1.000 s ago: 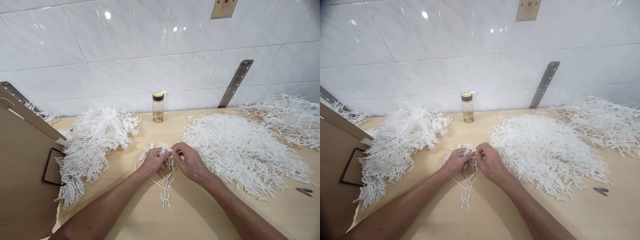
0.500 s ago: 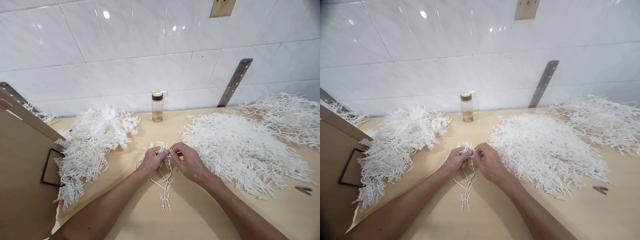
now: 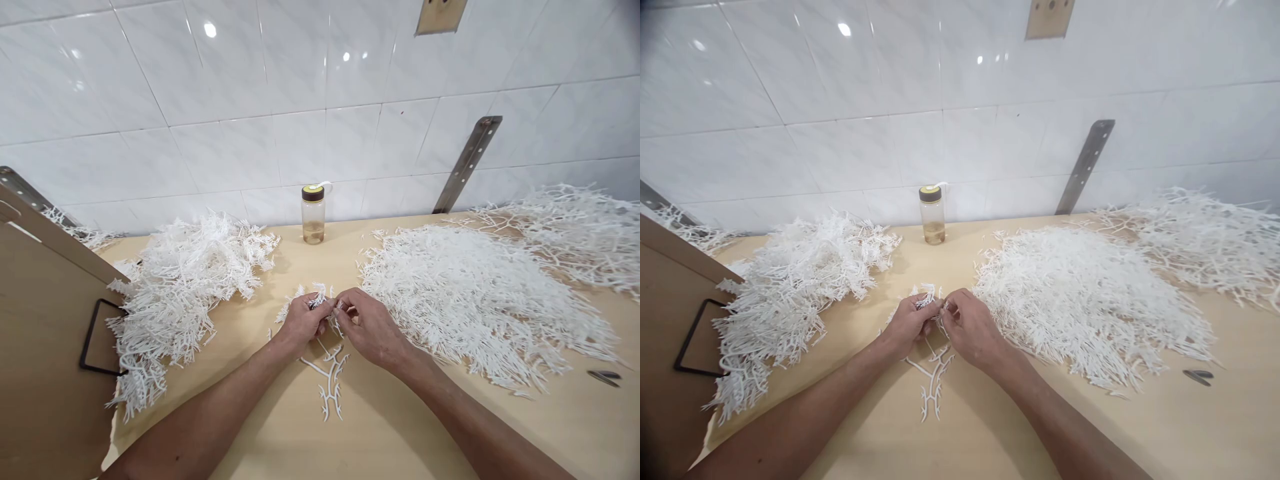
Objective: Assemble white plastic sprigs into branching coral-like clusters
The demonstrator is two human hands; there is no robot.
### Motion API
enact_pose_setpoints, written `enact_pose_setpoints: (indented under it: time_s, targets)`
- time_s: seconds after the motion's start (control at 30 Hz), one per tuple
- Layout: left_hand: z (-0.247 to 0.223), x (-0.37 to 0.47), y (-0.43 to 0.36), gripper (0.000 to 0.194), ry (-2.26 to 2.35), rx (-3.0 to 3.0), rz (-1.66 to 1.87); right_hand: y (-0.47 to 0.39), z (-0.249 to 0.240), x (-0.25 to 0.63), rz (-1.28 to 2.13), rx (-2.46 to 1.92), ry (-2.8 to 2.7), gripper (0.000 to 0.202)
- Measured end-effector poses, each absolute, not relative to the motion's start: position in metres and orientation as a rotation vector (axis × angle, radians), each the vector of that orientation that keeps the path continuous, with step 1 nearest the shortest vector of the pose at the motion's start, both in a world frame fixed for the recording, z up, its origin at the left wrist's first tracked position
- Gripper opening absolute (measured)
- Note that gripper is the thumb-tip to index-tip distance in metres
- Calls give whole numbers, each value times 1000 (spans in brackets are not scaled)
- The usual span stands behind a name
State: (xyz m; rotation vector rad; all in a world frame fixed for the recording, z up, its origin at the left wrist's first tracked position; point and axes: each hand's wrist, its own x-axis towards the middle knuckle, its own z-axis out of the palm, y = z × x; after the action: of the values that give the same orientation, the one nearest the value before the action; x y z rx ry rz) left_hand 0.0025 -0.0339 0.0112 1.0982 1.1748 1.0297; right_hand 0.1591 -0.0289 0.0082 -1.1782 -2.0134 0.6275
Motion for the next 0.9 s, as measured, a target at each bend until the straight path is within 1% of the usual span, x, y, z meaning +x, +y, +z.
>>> enact_pose_setpoints:
  time_s: [0.53, 0.77, 0.9]
  targets:
    - [11, 3, -34, 47, 1178, 1098, 1035, -30, 8, 158, 642, -1164, -2023, 11]
    - [8, 6, -33, 51, 1191, 1109, 1097, -31, 11, 160, 713, -1032, -2062, 14]
    - [5, 3, -29, 49, 1199, 1068, 1156, -40, 17, 161, 770, -921, -2200, 16]
